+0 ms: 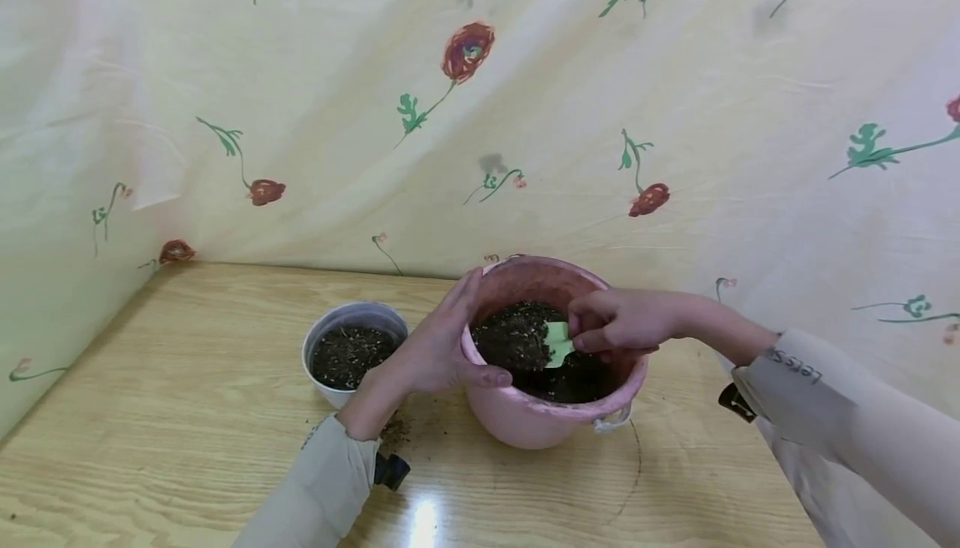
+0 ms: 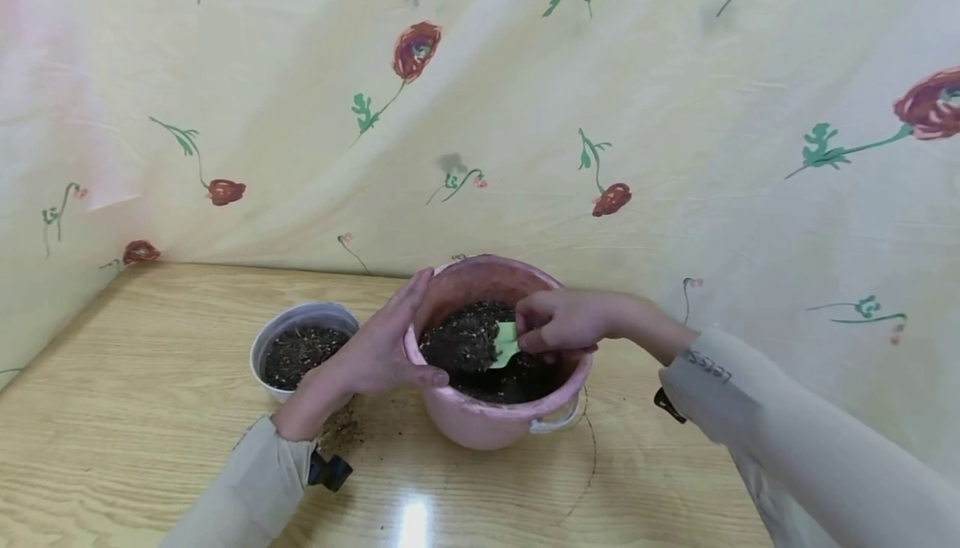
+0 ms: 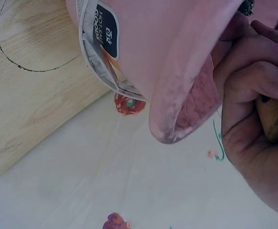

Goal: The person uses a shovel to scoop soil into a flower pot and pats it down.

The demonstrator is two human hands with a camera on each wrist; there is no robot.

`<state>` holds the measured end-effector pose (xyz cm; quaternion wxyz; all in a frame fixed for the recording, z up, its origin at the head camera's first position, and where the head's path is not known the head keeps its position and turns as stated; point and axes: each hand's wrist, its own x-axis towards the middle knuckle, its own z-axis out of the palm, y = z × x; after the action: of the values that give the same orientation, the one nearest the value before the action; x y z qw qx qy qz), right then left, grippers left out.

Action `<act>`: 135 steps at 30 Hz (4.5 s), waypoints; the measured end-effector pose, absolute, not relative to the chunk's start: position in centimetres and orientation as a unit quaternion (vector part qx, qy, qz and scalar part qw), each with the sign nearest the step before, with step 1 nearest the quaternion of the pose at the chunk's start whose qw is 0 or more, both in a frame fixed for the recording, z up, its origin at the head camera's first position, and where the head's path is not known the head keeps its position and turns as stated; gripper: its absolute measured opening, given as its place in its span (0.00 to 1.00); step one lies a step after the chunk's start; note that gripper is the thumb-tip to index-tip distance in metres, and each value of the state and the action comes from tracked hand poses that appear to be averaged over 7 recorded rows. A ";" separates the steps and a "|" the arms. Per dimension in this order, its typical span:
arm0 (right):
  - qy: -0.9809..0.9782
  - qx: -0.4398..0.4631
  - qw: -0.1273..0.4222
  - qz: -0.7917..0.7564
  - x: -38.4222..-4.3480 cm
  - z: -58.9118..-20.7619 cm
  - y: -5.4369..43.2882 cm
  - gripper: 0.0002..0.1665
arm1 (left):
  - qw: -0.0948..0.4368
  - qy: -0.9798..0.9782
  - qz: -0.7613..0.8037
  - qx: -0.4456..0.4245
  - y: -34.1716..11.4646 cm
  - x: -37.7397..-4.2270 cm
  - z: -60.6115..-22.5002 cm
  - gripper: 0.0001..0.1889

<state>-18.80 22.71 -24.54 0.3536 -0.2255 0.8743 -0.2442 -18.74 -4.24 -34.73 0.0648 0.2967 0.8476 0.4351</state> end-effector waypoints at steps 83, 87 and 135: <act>0.851 -0.397 0.158 -0.304 -18.2 -23.3 14.4 0.03 | -0.075 0.853 0.436 0.277 -13.3 -17.8 -36.1 0.68; 0.847 -0.387 0.193 -0.309 -18.6 -23.6 13.3 0.04 | -0.060 0.861 0.430 0.265 -14.6 -17.5 -36.4 0.69; 0.846 -0.171 0.420 -0.281 -23.2 -23.5 6.6 0.08 | 0.007 0.897 0.399 0.191 -17.9 -18.2 -39.2 0.73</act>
<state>-23.25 6.60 -23.45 0.4203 -0.1705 0.8458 -0.2807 -18.16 -17.90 -39.17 0.0069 0.1913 0.8966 0.3993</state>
